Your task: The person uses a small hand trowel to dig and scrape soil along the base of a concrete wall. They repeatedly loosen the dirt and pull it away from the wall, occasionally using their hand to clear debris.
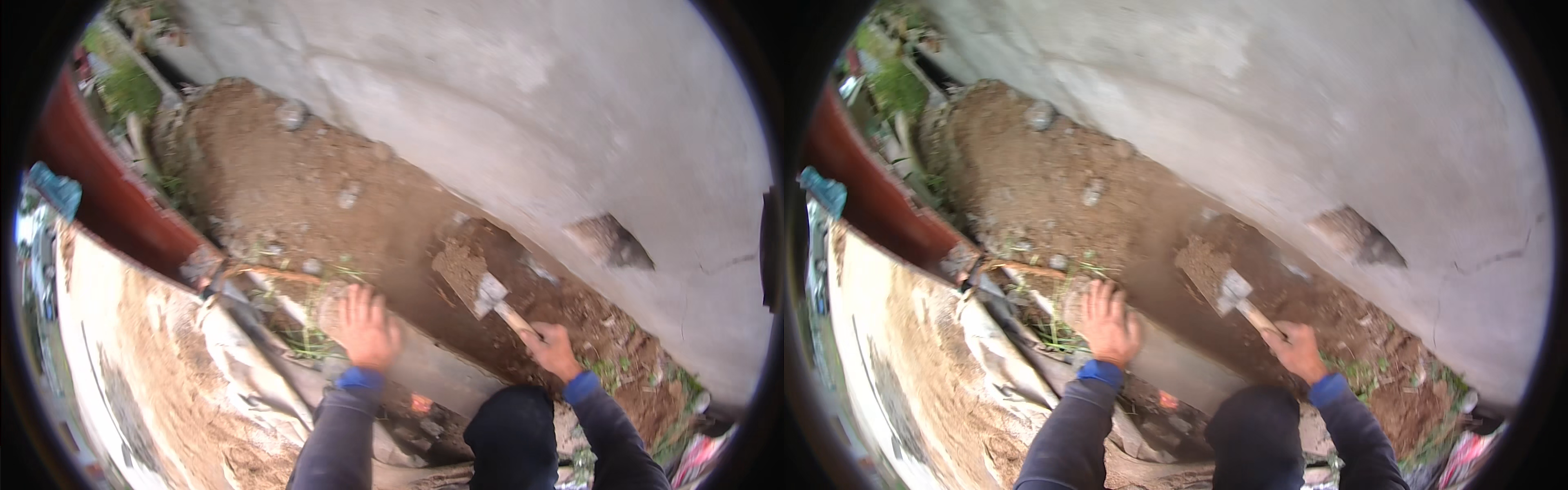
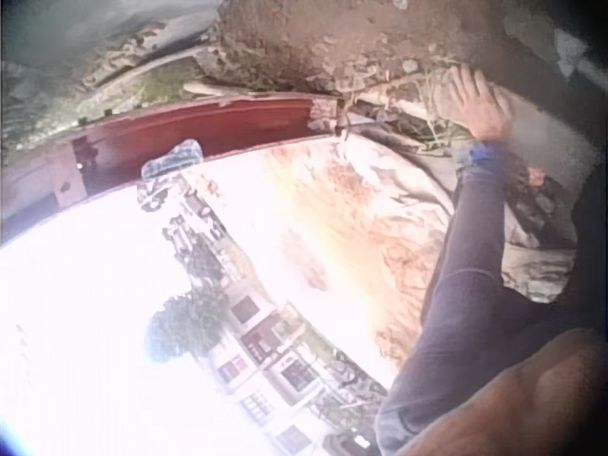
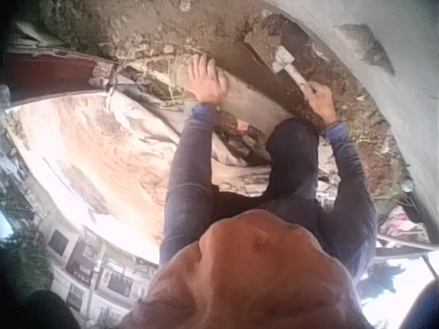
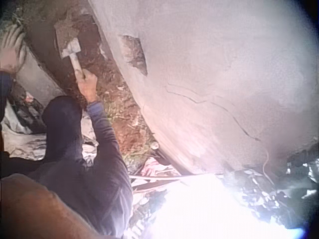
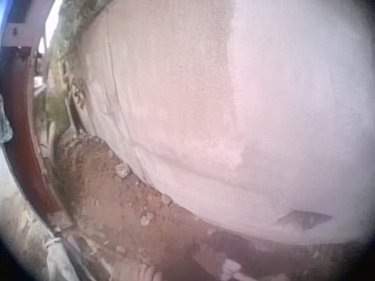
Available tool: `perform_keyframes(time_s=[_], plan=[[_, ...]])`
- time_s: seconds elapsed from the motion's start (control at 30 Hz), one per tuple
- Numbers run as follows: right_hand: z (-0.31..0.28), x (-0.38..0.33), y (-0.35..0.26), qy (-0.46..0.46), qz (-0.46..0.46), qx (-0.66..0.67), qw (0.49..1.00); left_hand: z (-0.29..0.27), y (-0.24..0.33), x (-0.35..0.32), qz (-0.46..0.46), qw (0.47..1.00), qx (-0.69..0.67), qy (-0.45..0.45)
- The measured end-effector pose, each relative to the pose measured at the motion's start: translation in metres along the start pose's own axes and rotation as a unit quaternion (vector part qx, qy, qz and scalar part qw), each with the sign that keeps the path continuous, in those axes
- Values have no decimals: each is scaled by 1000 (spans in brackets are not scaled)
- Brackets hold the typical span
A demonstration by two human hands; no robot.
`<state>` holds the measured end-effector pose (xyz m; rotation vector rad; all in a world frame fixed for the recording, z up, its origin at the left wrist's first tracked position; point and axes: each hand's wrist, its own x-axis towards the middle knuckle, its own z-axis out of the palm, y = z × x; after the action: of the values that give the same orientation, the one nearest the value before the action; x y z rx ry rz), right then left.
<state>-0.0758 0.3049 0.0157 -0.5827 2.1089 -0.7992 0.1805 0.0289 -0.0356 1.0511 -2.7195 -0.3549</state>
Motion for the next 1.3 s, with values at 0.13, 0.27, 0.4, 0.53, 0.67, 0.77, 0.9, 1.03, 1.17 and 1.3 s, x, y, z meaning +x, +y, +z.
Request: perform_keyframes(time_s=[0.13,0.27,0.4,0.53,0.67,0.77,0.9,1.03,1.17,1.3], plan=[[4,38,-156,-15,-200,-64,978,-1,9,3,-26,999,-29,18],[37,89,-256,-29,-285,-16,958,-7,11,6,-35,998,-46,10],[6,52,-190,-12,-192,-48,980,-6,5,4,-48,997,-44,-45],[-44,-13,-44,-17,56,-66,996,5,1,-2,-14,999,-40,12],[-45,3,26,-72,94,-148,982,2,4,-1,-20,999,-28,-1],[-35,49,48,-124,200,-174,956,0,6,4,-10,1000,-19,1],[-3,89,85,-61,52,-314,946,1,6,3,-13,1000,-10,-2],[7,84,108,-35,49,-281,958,1,6,2,-13,1000,-4,-7],[-13,70,96,-61,39,-235,969,-1,7,5,-6,1000,1,-9],[-9,71,91,-122,70,-316,938,1,8,6,-18,1000,10,-10]])
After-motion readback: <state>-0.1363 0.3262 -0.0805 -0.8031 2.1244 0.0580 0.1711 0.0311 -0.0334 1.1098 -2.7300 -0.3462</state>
